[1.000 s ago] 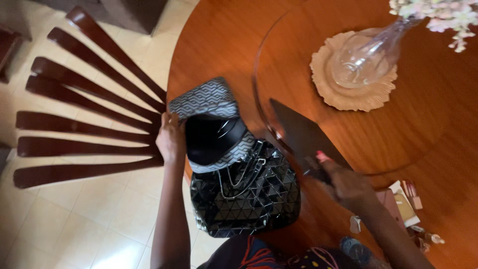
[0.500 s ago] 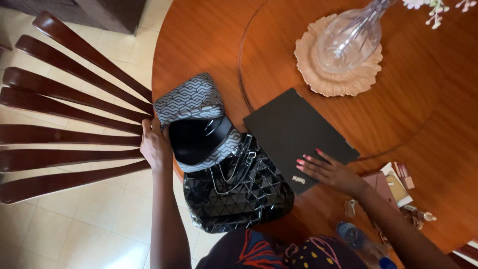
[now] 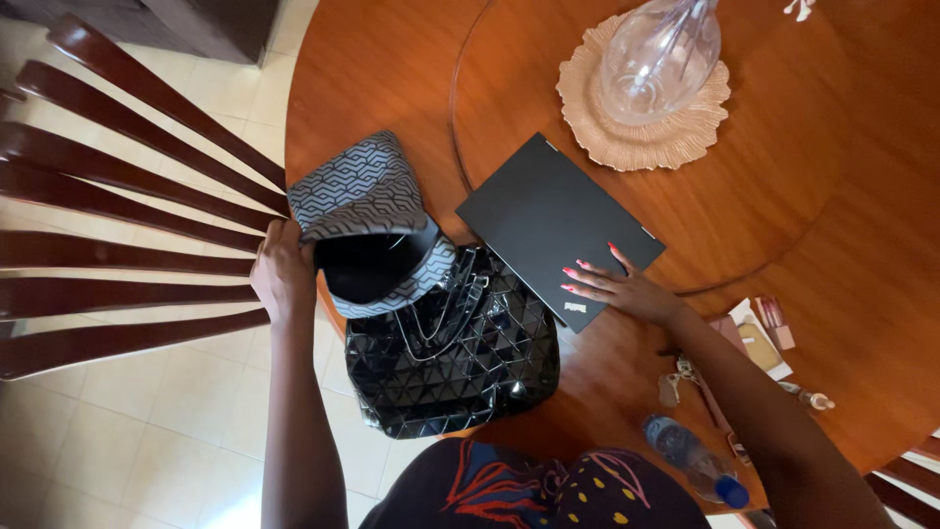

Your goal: The person packs a black handbag with daily essentials at a dining table. They place a laptop, power adapter, keys, wallet, and a small packet into the bag, arranging items by hand.

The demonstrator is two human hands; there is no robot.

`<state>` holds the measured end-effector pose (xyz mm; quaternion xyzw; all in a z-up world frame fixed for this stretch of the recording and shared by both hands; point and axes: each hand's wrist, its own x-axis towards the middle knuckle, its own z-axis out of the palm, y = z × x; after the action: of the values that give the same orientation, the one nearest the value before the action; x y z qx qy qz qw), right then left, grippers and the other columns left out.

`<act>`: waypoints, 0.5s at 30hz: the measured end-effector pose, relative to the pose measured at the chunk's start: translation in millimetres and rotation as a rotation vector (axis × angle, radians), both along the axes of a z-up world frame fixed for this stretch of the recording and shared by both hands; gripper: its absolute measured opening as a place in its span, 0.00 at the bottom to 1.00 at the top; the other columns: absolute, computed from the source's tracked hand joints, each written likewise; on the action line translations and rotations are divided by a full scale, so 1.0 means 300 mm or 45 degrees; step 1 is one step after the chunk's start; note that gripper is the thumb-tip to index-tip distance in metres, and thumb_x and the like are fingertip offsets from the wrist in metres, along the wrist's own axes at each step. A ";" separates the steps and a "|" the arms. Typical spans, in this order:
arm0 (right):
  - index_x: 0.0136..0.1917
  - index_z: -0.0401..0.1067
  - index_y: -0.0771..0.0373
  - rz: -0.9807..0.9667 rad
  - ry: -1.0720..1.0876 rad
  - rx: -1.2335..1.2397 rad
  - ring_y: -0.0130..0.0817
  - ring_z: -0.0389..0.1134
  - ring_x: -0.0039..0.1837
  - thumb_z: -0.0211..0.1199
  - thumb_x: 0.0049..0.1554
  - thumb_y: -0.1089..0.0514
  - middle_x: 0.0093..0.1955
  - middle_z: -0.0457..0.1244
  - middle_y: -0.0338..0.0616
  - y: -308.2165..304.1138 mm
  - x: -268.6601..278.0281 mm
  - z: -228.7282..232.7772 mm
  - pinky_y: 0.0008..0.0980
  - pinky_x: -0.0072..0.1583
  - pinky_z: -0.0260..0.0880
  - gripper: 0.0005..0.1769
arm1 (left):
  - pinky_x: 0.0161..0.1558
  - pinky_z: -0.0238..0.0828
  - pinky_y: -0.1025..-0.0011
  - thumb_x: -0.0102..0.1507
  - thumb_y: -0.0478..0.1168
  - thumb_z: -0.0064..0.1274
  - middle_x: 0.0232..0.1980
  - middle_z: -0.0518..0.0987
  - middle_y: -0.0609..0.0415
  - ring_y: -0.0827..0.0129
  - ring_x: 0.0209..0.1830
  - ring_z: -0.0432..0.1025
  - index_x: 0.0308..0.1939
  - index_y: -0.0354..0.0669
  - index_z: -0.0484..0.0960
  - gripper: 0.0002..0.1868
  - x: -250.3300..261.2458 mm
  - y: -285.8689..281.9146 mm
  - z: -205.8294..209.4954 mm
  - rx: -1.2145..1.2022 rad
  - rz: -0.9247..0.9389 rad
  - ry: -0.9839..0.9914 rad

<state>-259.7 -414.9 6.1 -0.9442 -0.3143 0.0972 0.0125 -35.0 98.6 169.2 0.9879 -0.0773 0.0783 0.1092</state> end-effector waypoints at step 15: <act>0.83 0.46 0.49 -0.059 0.095 0.389 0.43 0.49 0.82 0.64 0.59 0.55 0.86 0.45 0.44 0.207 0.176 0.296 0.56 0.73 0.61 0.45 | 0.43 0.73 0.53 0.61 0.42 0.66 0.36 0.82 0.45 0.51 0.38 0.78 0.35 0.42 0.82 0.10 -0.011 -0.062 0.051 0.017 -0.219 -0.163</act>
<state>-206.9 -352.9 95.0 -0.9341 -0.3029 0.0828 0.1700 -38.4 80.0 184.6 0.9713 -0.1691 0.1311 0.1038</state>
